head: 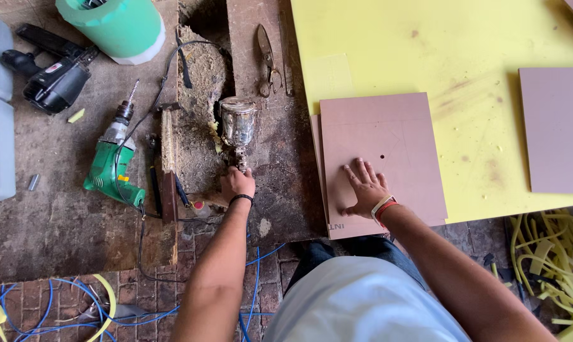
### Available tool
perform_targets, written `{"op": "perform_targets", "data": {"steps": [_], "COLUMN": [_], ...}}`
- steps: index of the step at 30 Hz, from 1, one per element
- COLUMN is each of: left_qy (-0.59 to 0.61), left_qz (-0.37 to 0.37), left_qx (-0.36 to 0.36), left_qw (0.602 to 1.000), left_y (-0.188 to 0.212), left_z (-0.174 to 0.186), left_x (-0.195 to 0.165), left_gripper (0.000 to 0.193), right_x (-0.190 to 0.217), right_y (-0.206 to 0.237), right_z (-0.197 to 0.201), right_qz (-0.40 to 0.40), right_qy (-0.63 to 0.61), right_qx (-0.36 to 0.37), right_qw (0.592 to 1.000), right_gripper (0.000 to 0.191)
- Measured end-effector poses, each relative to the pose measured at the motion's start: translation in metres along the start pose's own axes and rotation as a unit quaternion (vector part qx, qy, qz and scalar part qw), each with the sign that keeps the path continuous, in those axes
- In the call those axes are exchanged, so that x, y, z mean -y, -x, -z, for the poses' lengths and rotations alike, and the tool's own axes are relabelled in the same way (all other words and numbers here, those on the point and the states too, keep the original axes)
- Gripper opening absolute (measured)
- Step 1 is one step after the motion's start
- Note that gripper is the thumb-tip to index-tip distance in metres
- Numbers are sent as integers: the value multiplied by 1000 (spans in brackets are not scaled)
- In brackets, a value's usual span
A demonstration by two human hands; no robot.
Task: The person uses a hammer and pliers to drive and remove fasteners in pre-drilled holes on several brown MDF panels. They repeatedly stack and unstack the panels, flip them, and spray a white substance onto one panel before continuing the fastener work.
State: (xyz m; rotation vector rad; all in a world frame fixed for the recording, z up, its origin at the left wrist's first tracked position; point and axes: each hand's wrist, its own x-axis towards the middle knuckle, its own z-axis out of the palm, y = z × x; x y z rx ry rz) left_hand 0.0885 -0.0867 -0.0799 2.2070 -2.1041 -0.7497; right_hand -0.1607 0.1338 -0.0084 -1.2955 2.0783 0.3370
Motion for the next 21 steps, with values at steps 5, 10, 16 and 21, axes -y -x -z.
{"op": "perform_targets", "data": {"steps": [5, 10, 16, 21], "left_qy": [-6, 1, 129, 244], "left_qz": [-89, -101, -139, -416], "left_qx": [-71, -42, -179, -141], "left_qw": [993, 994, 965, 864], "left_y": [2, 3, 30, 96], "left_z": [-4, 2, 10, -29], "left_x": [14, 15, 0, -68], "left_gripper": [36, 38, 48, 39], "right_x": [-8, -27, -97, -134], "right_y": [-1, -11, 54, 151], "right_z": [-10, -21, 30, 77], "right_qz": [2, 74, 87, 177], "right_qy": [-15, -94, -447, -406], "right_qx": [-5, -78, -355, -516], "right_qw": [1000, 990, 817, 733], "right_gripper": [133, 102, 55, 56]}}
